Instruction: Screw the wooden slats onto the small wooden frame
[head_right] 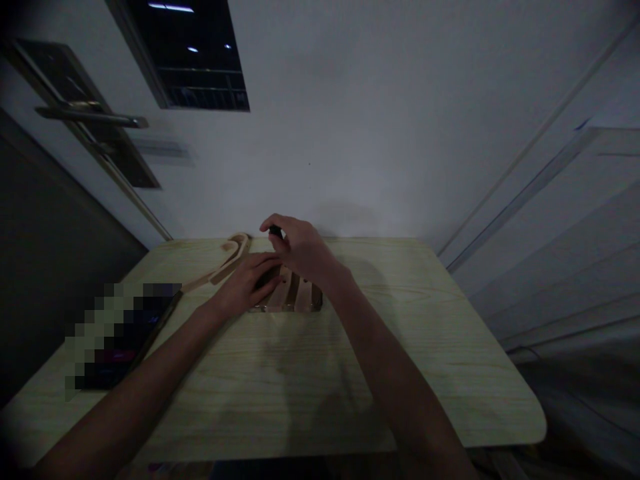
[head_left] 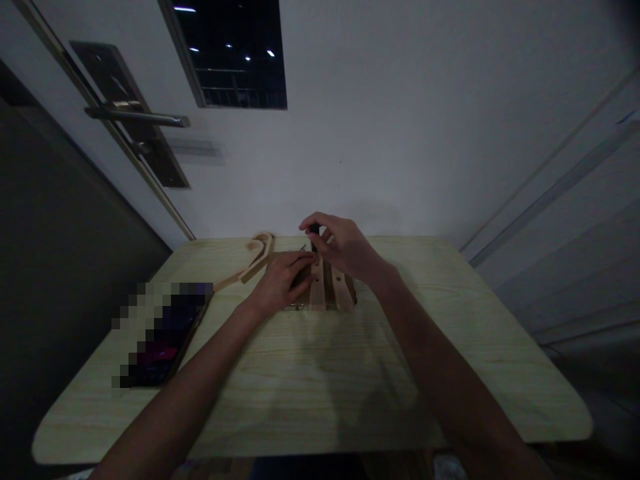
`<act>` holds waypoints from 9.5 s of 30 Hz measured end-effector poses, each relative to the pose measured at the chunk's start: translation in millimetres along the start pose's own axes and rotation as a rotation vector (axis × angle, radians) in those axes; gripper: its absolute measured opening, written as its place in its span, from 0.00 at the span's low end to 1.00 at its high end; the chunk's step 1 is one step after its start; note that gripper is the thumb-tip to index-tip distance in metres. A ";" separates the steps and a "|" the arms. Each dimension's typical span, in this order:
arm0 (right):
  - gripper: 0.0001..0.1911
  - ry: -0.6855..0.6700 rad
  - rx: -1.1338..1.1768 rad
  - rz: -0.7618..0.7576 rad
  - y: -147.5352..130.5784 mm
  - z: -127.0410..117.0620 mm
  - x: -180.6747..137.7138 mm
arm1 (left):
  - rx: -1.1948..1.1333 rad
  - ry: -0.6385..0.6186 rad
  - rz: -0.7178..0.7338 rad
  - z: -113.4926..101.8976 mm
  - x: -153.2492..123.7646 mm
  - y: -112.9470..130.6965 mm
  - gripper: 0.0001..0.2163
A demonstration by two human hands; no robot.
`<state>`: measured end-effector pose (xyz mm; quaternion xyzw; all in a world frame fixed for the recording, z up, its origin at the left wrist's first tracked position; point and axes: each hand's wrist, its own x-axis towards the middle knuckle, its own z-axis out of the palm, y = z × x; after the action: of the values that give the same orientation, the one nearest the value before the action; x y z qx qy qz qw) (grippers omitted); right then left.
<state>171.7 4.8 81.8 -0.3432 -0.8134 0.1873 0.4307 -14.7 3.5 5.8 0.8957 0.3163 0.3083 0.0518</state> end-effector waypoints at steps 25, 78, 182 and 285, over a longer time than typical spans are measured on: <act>0.18 0.108 0.023 0.048 12.0 12.8 -28.2 | -0.015 0.005 0.017 0.6 -1.7 -1.5 0.17; 0.21 0.218 0.200 0.121 32.7 34.5 -29.2 | -0.005 -0.006 0.010 1.8 -2.1 -2.8 0.18; 0.17 0.199 0.060 0.045 27.9 28.6 -32.3 | -0.008 -0.003 0.022 3.1 -2.1 -2.8 0.18; 0.22 0.254 0.136 0.095 21.3 24.6 -35.4 | -0.006 0.023 0.040 4.4 -2.1 -3.1 0.17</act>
<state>173.7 -6.1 35.1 -0.3720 -0.7207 0.2173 0.5431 -15.0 5.1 0.3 0.8980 0.2981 0.3204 0.0447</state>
